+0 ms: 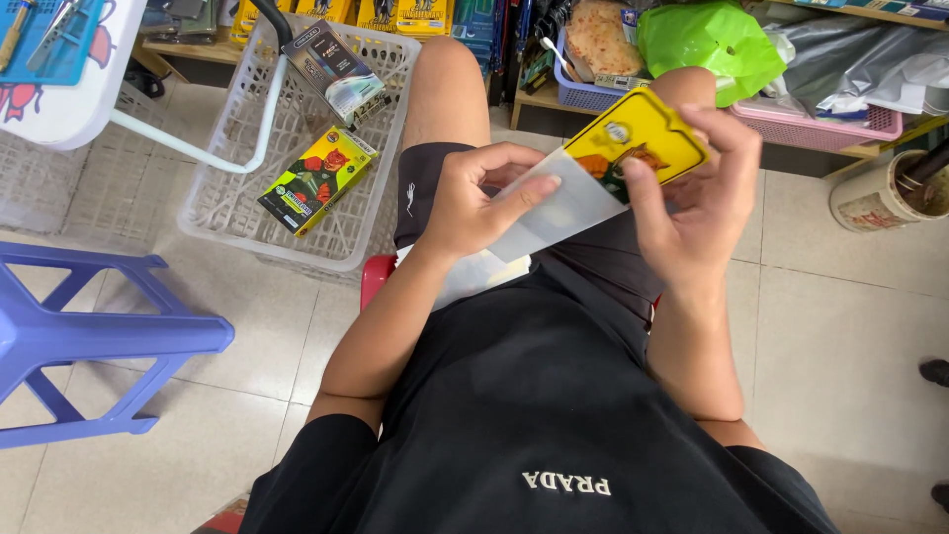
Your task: Organizing and inspecting mobile phone screen protectors and their packaging boxes.
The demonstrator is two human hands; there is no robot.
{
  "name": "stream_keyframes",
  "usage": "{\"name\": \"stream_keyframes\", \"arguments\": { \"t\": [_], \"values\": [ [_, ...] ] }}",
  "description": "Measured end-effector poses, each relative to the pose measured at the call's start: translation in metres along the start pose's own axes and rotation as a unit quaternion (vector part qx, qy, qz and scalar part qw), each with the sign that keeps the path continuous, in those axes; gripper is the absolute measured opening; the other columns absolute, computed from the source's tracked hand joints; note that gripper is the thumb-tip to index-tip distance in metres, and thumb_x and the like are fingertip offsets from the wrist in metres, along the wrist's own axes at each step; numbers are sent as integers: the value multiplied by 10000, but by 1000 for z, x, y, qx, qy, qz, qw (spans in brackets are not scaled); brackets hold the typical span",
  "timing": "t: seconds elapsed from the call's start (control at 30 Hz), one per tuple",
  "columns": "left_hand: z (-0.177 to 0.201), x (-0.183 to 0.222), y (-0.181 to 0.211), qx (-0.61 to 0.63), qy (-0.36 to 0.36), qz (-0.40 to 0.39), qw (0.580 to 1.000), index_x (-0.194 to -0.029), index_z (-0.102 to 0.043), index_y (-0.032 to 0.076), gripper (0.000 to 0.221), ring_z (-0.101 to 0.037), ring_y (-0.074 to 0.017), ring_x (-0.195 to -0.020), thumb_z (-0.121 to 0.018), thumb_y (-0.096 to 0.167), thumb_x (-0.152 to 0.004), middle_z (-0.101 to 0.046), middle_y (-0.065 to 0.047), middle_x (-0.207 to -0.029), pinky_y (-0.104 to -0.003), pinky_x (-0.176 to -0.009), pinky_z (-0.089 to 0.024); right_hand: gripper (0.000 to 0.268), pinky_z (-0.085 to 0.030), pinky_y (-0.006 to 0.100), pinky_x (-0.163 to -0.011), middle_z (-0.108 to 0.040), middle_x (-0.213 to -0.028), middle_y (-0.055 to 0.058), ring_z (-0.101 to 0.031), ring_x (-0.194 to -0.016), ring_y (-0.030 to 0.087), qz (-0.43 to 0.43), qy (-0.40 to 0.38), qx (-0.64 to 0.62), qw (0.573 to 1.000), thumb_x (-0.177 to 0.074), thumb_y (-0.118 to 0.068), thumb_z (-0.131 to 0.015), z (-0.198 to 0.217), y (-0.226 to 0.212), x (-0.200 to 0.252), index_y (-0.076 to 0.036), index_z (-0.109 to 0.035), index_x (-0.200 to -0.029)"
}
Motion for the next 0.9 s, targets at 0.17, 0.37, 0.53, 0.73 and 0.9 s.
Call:
{"name": "stream_keyframes", "arguments": {
  "t": [0.17, 0.37, 0.53, 0.73, 0.9],
  "values": [
    [3, 1, 9, -6, -26, -14, 1000, -1020, -752, -29, 174, -719, -62, -766, -774, 137, -972, -776, -64, -867, -205, -676, -568, 451, -563, 276, -990, -558, -1335, 116, -637, -1147, 170, 28, 40, -106, 993, -1123, -2, -722, 21, 20, 9, -17, -407, -1445],
    [11, 3, 16, 2, -3, -25, 1000, -1020, -754, -33, 187, -733, -87, -732, -770, 149, -984, -776, -71, -852, -231, -630, -572, 357, -608, 309, -973, -659, -1292, 183, -697, -1187, 215, 89, -115, 13, 989, -1036, -66, -750, -14, -7, -4, 38, -565, -1323],
    [20, -1, 0, 7, 9, 22, 1000, -995, -759, -24, 197, -741, -62, -708, -769, 168, -951, -774, -54, -822, -226, -584, -596, 330, -622, 300, -951, -720, -1257, 182, -736, -1126, 193, 57, -180, 45, 981, -979, -14, -766, -40, -7, -6, 56, -611, -1263],
    [93, -14, -54, -152, 21, -45, 987, -1064, -785, 43, 428, -775, -166, -844, -514, 373, -1085, -794, -78, -973, -285, -741, -608, 439, -607, 201, -734, -736, -965, 64, -735, -819, 84, -79, -165, -23, 983, -965, 44, -755, -45, 22, -9, 24, -577, -1366],
    [219, 32, -155, -524, 173, 175, 815, -1378, -613, 103, 665, -509, -372, -1325, -834, 423, -839, -599, -150, -1432, -511, -1046, -472, 253, -536, 231, -573, -719, -997, 100, -715, -704, 107, -60, -255, 13, 965, -980, 7, -730, -89, 34, -1, -5, -696, -1231]
  ]
}}
Point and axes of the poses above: each hand's wrist, its own x-axis away from the middle knuckle, its own z-axis out of the back of the hand, y = z × x, the point moved 10 cm from there along -x, towards the middle knuckle
